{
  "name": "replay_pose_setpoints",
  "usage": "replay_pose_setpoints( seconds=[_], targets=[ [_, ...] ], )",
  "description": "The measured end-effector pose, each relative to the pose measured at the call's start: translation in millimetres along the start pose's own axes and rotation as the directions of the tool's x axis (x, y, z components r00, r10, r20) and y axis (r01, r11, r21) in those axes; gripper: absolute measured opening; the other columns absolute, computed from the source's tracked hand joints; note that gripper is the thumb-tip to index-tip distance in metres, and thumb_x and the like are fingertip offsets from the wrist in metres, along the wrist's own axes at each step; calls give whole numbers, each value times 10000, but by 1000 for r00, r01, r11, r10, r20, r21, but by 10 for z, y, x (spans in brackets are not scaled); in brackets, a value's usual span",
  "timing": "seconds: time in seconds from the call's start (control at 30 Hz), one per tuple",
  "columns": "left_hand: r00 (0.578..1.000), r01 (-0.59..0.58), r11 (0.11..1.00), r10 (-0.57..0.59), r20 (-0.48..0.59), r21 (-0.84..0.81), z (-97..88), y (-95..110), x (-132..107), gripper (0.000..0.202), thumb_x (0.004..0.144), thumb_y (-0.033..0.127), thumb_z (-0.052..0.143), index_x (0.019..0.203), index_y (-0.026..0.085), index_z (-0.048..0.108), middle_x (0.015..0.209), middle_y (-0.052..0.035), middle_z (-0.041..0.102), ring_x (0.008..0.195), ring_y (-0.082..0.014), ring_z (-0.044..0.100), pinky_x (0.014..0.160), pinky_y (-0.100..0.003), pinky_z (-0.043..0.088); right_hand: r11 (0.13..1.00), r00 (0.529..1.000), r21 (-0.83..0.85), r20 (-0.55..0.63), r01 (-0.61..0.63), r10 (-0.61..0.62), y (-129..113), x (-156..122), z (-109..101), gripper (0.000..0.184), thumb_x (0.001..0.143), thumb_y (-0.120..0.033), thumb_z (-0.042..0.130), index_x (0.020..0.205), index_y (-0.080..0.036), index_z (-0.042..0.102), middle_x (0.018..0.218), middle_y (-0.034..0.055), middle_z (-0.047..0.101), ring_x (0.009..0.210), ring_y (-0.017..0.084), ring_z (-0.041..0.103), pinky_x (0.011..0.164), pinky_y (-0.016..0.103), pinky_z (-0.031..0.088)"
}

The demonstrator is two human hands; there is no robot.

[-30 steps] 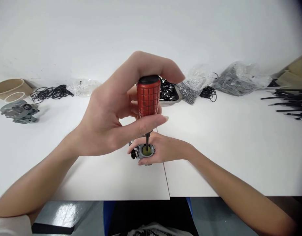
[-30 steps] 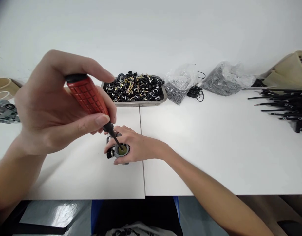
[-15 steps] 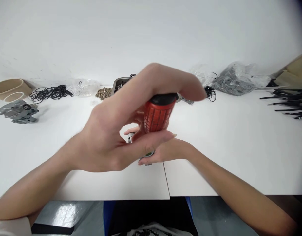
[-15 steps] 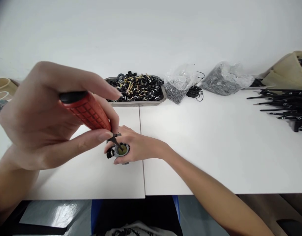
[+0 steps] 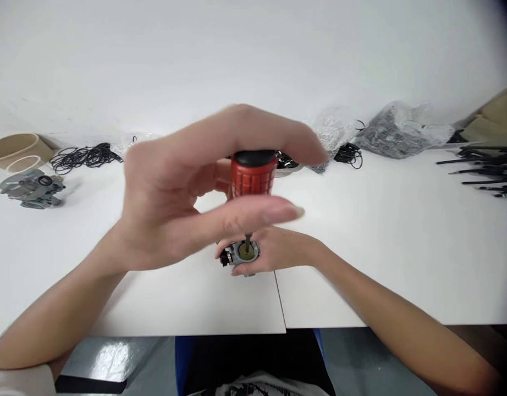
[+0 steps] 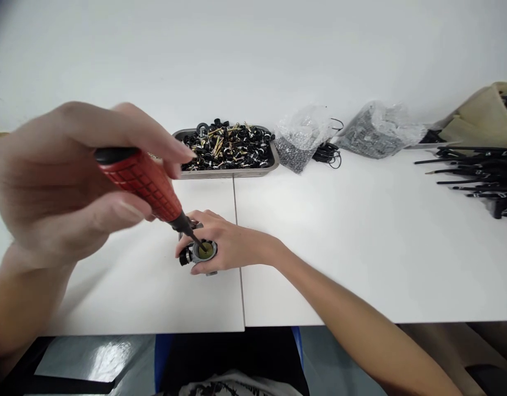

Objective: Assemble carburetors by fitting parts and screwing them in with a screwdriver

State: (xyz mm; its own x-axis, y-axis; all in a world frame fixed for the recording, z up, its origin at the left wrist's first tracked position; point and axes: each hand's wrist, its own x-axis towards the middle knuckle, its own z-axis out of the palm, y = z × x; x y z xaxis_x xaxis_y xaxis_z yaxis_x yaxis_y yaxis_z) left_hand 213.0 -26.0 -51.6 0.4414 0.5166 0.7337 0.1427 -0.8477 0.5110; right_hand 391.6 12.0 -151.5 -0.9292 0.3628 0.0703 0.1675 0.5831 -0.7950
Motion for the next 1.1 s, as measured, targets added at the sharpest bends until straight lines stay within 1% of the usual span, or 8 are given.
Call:
replay_pose_setpoints(
  seconds=[0.13,0.23,0.37,0.6,0.8,0.9,1.0,1.1],
  targets=[
    [999,40,990,-42,-12,-132,-46,-97,4,406,837,160,672,1241,136,632,1163,-55,690,811,-86,677,527,-169,536,998,998,-14,-14,60,-60,48,7,15,297,816,-299,758,1102,-275,683,1319,67,467,1268,249,447,1103,425,393],
    [998,64,973,-66,1,-223,-76,-171,-4,502,833,337,691,1304,199,589,1226,-64,659,877,-149,693,483,-187,555,996,996,-29,-28,79,-80,65,10,27,299,807,-287,767,1094,-270,686,1368,69,429,1280,248,431,1107,423,384],
    [992,121,964,-128,-16,-236,-97,-145,-35,561,826,586,595,1295,279,578,1111,-34,685,957,-206,693,595,-262,633,999,999,-13,-16,42,-42,41,6,16,299,819,-305,755,1109,-277,687,1277,69,489,1207,237,486,1064,402,432],
    [978,204,975,-200,54,-91,-105,117,-36,520,876,635,476,1236,282,604,960,-21,677,925,-216,688,609,-333,632,1000,1000,-4,-2,17,-17,28,1,10,292,829,-300,746,1113,-280,679,1195,54,538,1176,231,519,1033,383,464],
    [977,205,979,-204,58,4,-31,286,94,565,908,624,380,1189,220,658,859,-46,673,779,-152,644,476,-253,519,999,999,-1,9,35,-35,41,12,-1,287,829,-312,740,1105,-256,684,1246,60,536,1217,247,501,1052,381,458],
    [993,115,988,-112,-37,98,-15,226,49,393,903,525,493,1059,239,712,792,23,678,804,-121,640,483,-189,480,999,999,-5,5,49,-49,51,15,-1,265,819,-313,745,1074,-264,696,1295,46,517,1238,258,485,1076,389,437],
    [986,119,983,-100,-135,139,-50,164,-3,259,798,278,735,1044,199,726,838,46,685,718,-77,631,510,-184,488,998,998,-16,-3,65,-65,64,12,13,260,832,-303,735,1085,-268,686,1332,52,485,1274,253,454,1102,395,405],
    [977,212,976,-213,17,41,-145,167,73,373,829,138,680,1201,135,655,893,-29,698,748,-155,683,482,-250,532,996,996,-31,-14,83,-84,62,8,22,273,843,-319,733,1105,-266,675,1401,66,425,1310,253,418,1120,423,370]
  ],
)
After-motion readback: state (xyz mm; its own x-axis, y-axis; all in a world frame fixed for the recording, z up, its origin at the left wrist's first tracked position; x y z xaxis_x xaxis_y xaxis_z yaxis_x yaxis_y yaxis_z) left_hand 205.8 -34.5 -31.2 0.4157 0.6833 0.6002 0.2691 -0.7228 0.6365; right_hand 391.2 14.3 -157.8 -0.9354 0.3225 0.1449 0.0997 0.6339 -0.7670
